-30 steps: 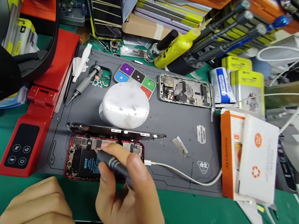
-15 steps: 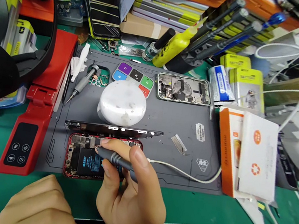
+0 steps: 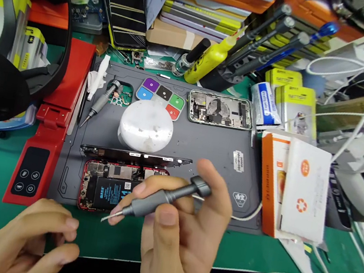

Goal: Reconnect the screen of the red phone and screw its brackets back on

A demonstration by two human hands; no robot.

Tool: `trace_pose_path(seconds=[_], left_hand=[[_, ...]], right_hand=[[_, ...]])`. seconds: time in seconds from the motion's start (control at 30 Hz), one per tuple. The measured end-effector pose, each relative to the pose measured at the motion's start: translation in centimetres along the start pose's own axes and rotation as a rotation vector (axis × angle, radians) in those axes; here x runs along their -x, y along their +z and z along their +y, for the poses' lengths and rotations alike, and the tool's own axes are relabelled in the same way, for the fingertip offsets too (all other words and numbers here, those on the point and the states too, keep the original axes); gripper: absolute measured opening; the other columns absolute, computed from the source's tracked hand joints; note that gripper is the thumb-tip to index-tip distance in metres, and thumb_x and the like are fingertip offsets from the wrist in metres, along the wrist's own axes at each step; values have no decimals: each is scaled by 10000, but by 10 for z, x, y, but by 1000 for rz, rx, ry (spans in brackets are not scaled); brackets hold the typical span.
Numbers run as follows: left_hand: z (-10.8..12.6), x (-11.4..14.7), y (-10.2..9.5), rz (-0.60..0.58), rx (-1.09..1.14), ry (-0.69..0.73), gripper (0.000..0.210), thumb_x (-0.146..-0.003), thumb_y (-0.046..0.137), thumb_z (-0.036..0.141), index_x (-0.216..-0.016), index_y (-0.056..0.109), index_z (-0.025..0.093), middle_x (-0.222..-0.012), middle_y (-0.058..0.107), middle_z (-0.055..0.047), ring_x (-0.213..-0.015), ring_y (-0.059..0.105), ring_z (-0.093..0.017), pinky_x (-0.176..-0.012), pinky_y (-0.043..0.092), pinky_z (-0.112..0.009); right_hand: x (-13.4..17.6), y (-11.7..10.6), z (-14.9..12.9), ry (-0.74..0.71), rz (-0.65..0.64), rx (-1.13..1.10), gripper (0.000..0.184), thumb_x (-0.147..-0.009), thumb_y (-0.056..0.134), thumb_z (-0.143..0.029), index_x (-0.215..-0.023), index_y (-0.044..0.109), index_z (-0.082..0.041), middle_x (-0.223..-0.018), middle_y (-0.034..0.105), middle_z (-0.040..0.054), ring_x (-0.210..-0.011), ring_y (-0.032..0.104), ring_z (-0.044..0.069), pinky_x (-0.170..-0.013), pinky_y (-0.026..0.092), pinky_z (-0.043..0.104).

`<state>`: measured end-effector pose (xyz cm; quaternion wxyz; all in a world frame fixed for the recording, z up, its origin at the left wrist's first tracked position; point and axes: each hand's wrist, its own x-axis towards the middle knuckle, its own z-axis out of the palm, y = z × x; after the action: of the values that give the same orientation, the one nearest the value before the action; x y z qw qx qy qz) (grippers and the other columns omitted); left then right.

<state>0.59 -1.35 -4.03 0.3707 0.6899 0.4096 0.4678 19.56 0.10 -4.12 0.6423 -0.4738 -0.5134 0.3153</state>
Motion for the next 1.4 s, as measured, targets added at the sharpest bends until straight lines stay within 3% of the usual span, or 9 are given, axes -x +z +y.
trace_pose_path(seconds=[0.07, 0.27, 0.33, 0.53, 1.0, 1.4], left_hand=[[1, 1, 1, 29, -13, -43, 196, -1112, 746, 301, -1242, 731, 154, -974, 788, -11, -734, 718, -50, -688, 614, -109], [3, 5, 2, -3, -20, -24, 100, -1101, 741, 188, -1188, 776, 154, -1036, 843, -17, -917, 820, -79, -868, 655, -105], [5, 4, 1, 8, -8, -8, 75, -1110, 713, 143, -1151, 775, 143, -1018, 847, -17, -896, 817, -71, -846, 653, -97], [6, 3, -3, -75, 31, 13, 139, -1131, 660, 120, -1190, 786, 120, -1011, 845, -24, -908, 812, -54, -884, 634, -68], [3, 7, -3, -87, 135, -26, 144, -1087, 693, 68, -1182, 786, 124, -1090, 844, -41, -971, 829, -89, -894, 667, -120], [1, 12, -3, -96, 147, -19, 225, -1071, 690, 17, -1246, 783, 124, -1112, 838, -38, -974, 821, -88, -871, 667, -139]], right_hand=[[-1, -3, -1, -4, -98, -120, 576, -1140, 472, -72, -1676, 490, -284, -1037, 717, 5, -568, 741, 151, -489, 692, 309], [7, 4, 4, -43, -104, -151, 598, -1102, 537, -27, -1658, 511, -247, -1061, 770, 28, -757, 832, 203, -636, 760, 353], [9, 7, 3, -54, -114, -189, 584, -1106, 566, -53, -1654, 520, -251, -1065, 784, 31, -761, 833, 205, -627, 756, 345], [13, 7, -9, 162, -73, -268, 453, -1179, 570, -211, -1600, 562, -377, -1062, 772, -4, -755, 832, 201, -675, 764, 386], [14, 4, -11, 209, -75, -264, 414, -1175, 621, -261, -1569, 603, -386, -1024, 785, -11, -690, 769, 162, -649, 723, 346], [13, 4, -12, 249, -72, -284, 394, -1182, 629, -274, -1559, 615, -385, -1011, 776, -23, -752, 793, 149, -672, 730, 307]])
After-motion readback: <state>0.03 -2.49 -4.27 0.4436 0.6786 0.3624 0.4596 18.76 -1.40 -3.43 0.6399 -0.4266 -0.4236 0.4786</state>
